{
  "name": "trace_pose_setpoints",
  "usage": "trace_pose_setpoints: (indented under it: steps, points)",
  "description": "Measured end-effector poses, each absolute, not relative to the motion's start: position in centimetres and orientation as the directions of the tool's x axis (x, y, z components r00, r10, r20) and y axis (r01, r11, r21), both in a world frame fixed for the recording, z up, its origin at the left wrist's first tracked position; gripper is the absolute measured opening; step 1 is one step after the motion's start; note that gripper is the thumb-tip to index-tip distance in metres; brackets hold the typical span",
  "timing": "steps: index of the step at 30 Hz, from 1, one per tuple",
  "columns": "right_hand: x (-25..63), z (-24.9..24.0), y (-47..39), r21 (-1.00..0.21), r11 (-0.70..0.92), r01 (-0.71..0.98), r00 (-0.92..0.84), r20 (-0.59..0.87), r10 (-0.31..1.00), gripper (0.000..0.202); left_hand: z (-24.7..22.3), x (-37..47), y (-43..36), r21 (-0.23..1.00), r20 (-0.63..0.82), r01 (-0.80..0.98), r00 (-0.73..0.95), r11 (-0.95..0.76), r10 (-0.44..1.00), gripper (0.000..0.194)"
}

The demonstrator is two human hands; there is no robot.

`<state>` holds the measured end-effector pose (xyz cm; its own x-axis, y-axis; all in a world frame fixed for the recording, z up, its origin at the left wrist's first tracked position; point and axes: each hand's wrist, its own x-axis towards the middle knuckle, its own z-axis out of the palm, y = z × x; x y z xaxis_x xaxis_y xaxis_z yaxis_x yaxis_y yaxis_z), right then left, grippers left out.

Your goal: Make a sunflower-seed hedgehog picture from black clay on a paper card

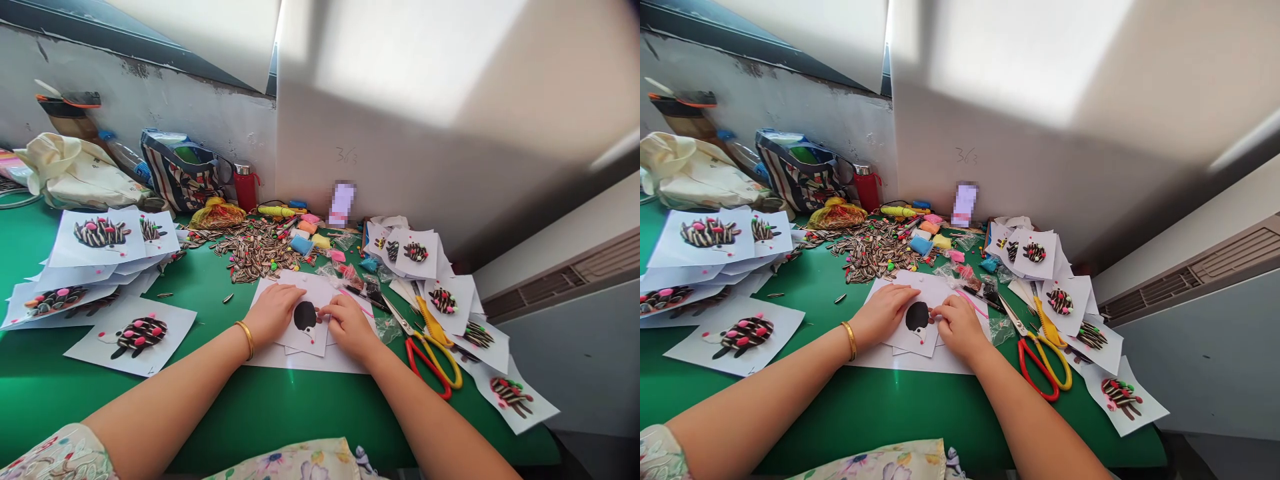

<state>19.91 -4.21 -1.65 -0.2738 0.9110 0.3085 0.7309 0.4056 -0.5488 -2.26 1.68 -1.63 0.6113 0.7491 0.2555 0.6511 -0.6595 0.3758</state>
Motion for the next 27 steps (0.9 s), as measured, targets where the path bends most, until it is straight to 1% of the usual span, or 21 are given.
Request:
trace_pose_setpoints:
  steps: [4,8,13,20,24,27]
  points:
    - [19.73,-1.63,-4.26,-0.549,0.386,0.741,-0.294,0.251,0.922,0.039,-1.77,-2.31,1.75,0.371,0.257,0.648,0.617,-0.665,0.744,0.038]
    - [19.81,-1.76,-4.23,-0.547,0.384,0.743,-0.298,0.243,0.923,0.042,-1.66,-2.31,1.71,0.361,0.251,0.653,0.62,-0.666,0.744,0.038]
    - [19.84,-1.83,-4.23,-0.556,0.382,0.738,-0.306,0.228,0.924,0.041,-1.5,-2.29,1.61,0.357,0.249,0.656,0.62,-0.665,0.744,0.038]
    - [19.86,-1.67,-4.16,-0.581,0.38,0.719,-0.264,0.277,0.924,0.043,-1.69,-2.29,1.73,0.354,0.234,0.663,0.62,-0.66,0.749,0.038]
    - [19.77,-1.59,-4.24,-0.529,0.379,0.759,-0.282,0.256,0.924,0.048,-1.71,-2.3,1.76,0.356,0.24,0.66,0.619,-0.661,0.748,0.038]
    - [19.57,-1.6,-4.42,-0.476,0.383,0.791,-0.305,0.235,0.923,0.048,-1.72,-2.3,1.73,0.354,0.238,0.664,0.617,-0.658,0.75,0.037]
